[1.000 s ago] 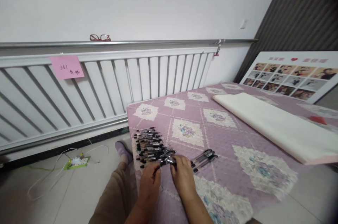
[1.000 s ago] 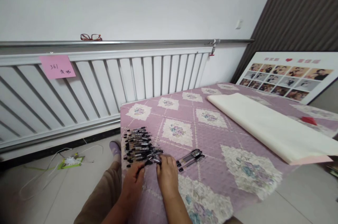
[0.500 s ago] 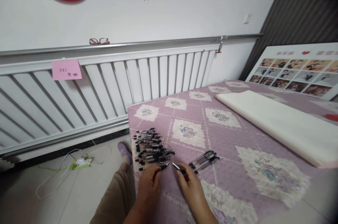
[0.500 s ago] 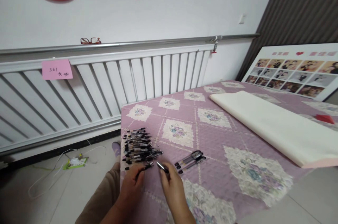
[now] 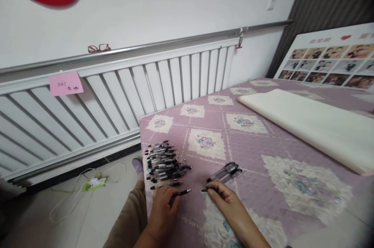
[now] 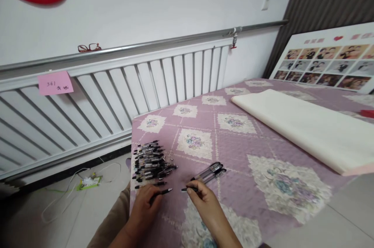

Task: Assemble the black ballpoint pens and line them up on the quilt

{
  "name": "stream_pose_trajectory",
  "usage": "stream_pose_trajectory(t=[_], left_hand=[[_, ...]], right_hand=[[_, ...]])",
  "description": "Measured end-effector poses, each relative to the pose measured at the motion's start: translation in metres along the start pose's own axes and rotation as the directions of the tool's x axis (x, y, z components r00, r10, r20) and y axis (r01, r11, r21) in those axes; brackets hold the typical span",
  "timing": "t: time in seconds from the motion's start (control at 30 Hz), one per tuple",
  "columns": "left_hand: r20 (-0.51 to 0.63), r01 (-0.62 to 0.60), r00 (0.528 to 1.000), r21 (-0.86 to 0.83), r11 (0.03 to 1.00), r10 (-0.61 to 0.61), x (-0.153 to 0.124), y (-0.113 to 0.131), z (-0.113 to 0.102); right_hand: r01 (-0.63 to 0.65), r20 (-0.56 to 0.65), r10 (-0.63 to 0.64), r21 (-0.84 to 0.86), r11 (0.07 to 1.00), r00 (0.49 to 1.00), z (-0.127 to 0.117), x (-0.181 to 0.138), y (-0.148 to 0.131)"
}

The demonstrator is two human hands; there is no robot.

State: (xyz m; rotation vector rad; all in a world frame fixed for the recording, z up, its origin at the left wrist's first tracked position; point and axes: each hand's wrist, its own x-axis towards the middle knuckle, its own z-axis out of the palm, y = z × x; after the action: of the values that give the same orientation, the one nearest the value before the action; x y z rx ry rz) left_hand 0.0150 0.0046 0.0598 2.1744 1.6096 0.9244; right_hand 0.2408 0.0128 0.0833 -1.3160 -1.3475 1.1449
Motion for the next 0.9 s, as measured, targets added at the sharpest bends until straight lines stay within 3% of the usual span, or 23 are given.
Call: stream_pose_trajectory(t=[0.3,0.9], left_hand=[[0.037,-0.041,0.999,0.072,0.997,0.039,0.001,0.001,0.002],[0.034,-0.036,0.999,0.077,0.996,0.033,0.001,0.004,-0.001]], right_hand=[[0.059,0.086,-0.055,-0.045,0.997,0.995,0.013,0.007,0.004],[0.120,0.048,-0.116,-0.093,0.988,0.992,0.014,0.007,0.002]])
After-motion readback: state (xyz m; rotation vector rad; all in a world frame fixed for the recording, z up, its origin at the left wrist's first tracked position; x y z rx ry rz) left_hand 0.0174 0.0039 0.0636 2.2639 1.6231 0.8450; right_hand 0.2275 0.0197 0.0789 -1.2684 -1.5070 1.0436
